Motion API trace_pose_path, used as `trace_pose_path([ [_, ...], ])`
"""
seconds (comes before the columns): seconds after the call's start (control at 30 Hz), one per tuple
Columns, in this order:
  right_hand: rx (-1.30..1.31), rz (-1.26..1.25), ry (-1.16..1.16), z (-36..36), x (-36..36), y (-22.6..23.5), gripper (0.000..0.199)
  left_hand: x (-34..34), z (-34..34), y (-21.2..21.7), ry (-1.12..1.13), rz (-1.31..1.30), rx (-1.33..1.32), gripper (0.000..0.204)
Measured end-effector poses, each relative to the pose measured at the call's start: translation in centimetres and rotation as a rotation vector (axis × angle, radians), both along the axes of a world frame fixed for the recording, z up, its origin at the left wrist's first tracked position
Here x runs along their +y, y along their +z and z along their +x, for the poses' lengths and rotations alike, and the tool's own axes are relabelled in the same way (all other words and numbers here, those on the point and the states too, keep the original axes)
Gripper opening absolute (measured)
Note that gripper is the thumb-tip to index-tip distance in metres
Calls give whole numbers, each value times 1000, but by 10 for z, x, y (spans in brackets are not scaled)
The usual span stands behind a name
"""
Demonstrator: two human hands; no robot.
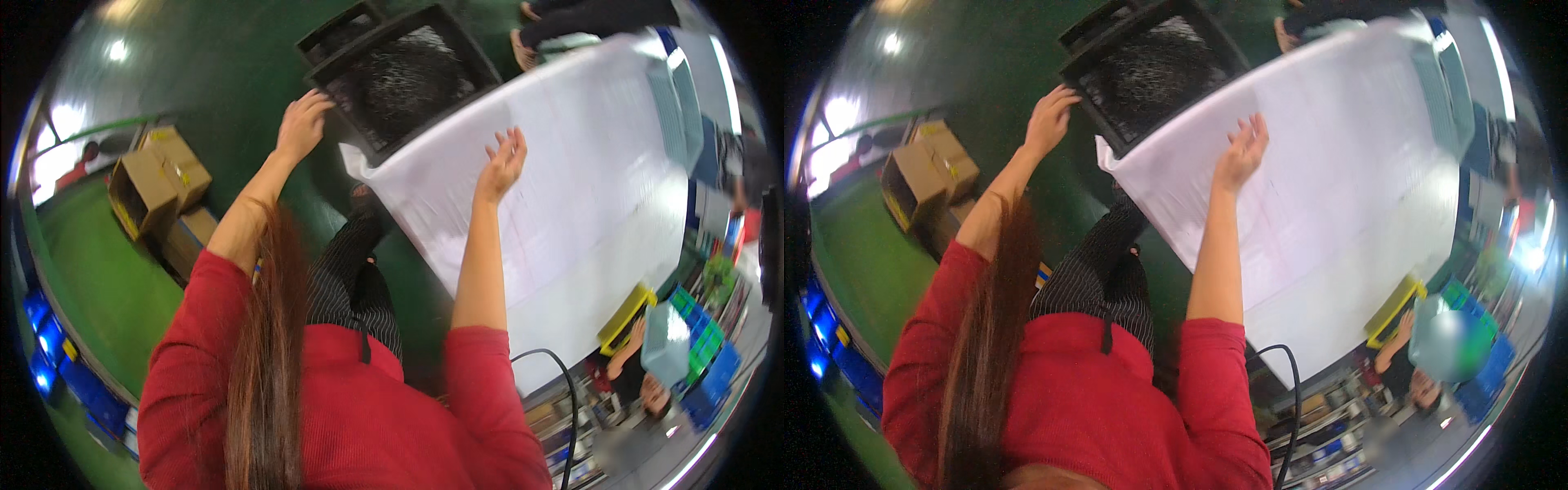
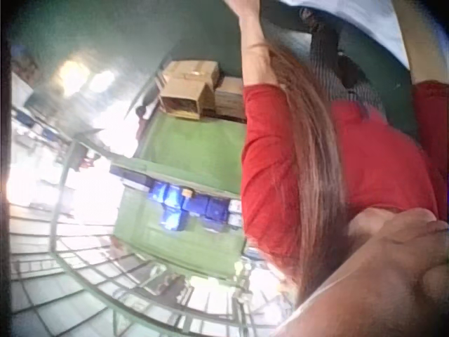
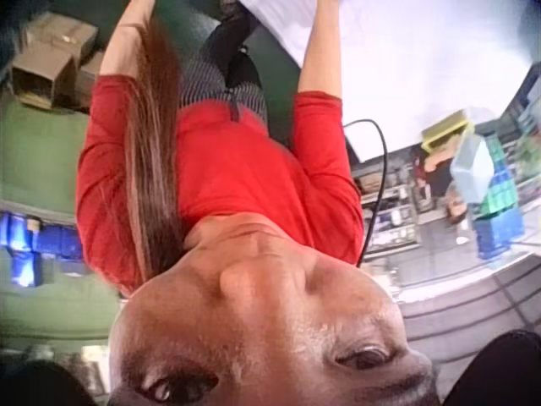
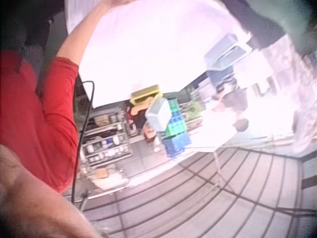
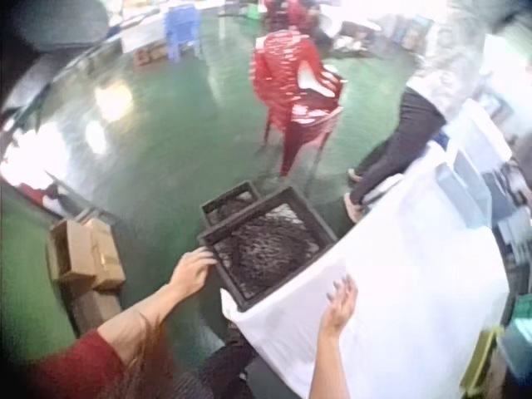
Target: The person repeatedly picks up small black plastic fasteners and metal hooks from a white table, separates them, and places the fasteners into a yellow basket. The person also gathers the metal hooks into a pile and folds the table covering to collect them.
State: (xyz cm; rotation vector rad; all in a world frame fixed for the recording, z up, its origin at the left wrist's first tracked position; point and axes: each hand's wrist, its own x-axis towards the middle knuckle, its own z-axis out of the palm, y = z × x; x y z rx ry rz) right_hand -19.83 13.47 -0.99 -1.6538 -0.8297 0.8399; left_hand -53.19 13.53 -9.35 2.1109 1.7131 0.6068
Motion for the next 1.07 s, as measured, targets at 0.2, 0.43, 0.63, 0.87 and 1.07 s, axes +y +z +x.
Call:
trace_pose_path([
  [0.2, -163, -158, -540, 116, -189, 15, 33, -69, 1, 9, 84, -125, -22, 27],
  [0.43, -161, -202, -1110, 59, -425, 5, 27, -103, -20, -3, -529, -935, 310, 26],
  [0.63, 292, -449, -1448, -143, -597, -83, 16, -77, -35, 15, -1283, -560, 244, 28],
  [0.87, 1047, -662, -1351, -334, -595, -157, 13, -83, 40, 38, -1131, -661, 606, 26],
  [1.07, 1045, -358, -1402, -334, -523, -180, 20, -110, 109, 49, -1438, -495, 701, 26],
])
